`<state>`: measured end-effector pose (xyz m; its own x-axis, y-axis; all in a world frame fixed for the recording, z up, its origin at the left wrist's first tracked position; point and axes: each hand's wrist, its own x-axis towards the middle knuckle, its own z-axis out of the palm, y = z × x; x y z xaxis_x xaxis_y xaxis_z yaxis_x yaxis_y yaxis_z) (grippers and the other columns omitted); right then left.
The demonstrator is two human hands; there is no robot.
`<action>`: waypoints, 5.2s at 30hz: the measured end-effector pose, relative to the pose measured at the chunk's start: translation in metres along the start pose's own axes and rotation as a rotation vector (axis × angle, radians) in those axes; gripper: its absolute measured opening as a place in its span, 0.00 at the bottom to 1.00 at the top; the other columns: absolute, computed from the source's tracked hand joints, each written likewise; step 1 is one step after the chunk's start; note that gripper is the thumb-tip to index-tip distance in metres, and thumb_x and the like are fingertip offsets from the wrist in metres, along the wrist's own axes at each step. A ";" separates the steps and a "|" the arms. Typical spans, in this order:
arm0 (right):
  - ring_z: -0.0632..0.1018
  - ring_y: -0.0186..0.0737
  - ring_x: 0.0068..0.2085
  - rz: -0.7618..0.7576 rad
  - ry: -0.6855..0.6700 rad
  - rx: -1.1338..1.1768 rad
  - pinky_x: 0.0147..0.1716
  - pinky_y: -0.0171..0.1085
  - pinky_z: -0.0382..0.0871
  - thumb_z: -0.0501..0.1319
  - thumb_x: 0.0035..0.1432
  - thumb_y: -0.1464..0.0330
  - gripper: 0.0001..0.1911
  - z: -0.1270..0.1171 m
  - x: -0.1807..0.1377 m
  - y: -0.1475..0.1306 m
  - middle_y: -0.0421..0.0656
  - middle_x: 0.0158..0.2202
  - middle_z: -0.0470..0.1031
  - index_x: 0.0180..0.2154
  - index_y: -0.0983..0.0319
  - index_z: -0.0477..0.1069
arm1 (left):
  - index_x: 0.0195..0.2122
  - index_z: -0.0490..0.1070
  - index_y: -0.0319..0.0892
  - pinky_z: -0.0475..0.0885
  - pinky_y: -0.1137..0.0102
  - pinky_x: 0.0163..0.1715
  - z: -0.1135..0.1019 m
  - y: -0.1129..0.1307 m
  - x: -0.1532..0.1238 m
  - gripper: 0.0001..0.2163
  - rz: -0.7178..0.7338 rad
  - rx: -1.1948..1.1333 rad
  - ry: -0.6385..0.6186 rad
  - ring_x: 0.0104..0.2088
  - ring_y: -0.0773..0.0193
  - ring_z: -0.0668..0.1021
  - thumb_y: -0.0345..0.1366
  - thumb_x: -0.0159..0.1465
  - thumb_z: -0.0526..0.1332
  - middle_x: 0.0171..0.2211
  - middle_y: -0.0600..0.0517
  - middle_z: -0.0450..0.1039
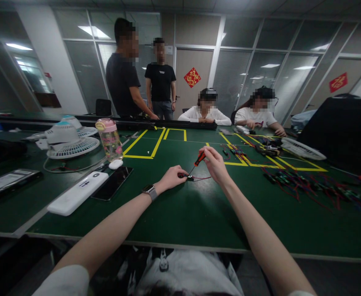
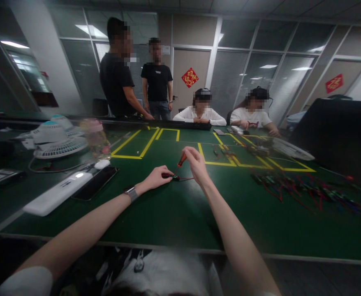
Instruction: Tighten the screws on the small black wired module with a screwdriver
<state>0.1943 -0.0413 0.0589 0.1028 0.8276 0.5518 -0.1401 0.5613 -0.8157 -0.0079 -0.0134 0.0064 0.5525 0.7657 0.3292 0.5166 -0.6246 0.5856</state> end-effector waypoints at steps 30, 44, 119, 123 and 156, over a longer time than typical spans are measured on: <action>0.81 0.45 0.44 -0.017 0.049 -0.034 0.49 0.44 0.73 0.67 0.57 0.48 0.21 -0.004 0.001 0.005 0.44 0.40 0.81 0.43 0.56 0.78 | 0.44 0.84 0.42 0.74 0.68 0.44 0.001 -0.001 0.000 0.10 -0.012 -0.019 0.008 0.40 0.60 0.79 0.34 0.64 0.66 0.40 0.48 0.77; 0.80 0.44 0.41 -0.010 0.048 0.013 0.45 0.44 0.74 0.67 0.56 0.47 0.21 -0.003 0.001 0.004 0.43 0.38 0.80 0.42 0.55 0.76 | 0.43 0.84 0.43 0.74 0.68 0.43 0.001 -0.001 0.000 0.10 -0.010 -0.002 0.013 0.39 0.61 0.80 0.34 0.64 0.66 0.40 0.48 0.78; 0.77 0.40 0.36 -0.030 0.121 -0.041 0.42 0.41 0.72 0.69 0.55 0.52 0.19 0.000 -0.001 0.009 0.41 0.33 0.77 0.42 0.56 0.78 | 0.42 0.85 0.41 0.74 0.68 0.42 0.001 0.000 0.001 0.09 -0.016 -0.039 0.013 0.38 0.61 0.80 0.35 0.64 0.66 0.39 0.47 0.77; 0.80 0.43 0.42 -0.023 0.059 0.023 0.46 0.43 0.74 0.67 0.57 0.49 0.22 -0.001 -0.001 0.007 0.44 0.39 0.80 0.47 0.55 0.77 | 0.43 0.85 0.42 0.75 0.68 0.42 0.000 0.001 0.000 0.10 -0.017 -0.037 0.005 0.38 0.60 0.80 0.36 0.64 0.66 0.40 0.48 0.77; 0.78 0.41 0.39 -0.038 -0.041 -0.058 0.43 0.41 0.73 0.68 0.57 0.50 0.18 0.001 0.000 -0.004 0.42 0.37 0.80 0.39 0.56 0.77 | 0.42 0.84 0.42 0.75 0.67 0.45 0.002 -0.003 0.000 0.09 0.000 -0.048 0.016 0.39 0.61 0.80 0.34 0.63 0.67 0.40 0.48 0.77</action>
<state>0.1939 -0.0434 0.0620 0.0661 0.8058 0.5884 -0.0797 0.5921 -0.8019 -0.0080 -0.0115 0.0032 0.5419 0.7682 0.3409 0.4845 -0.6169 0.6202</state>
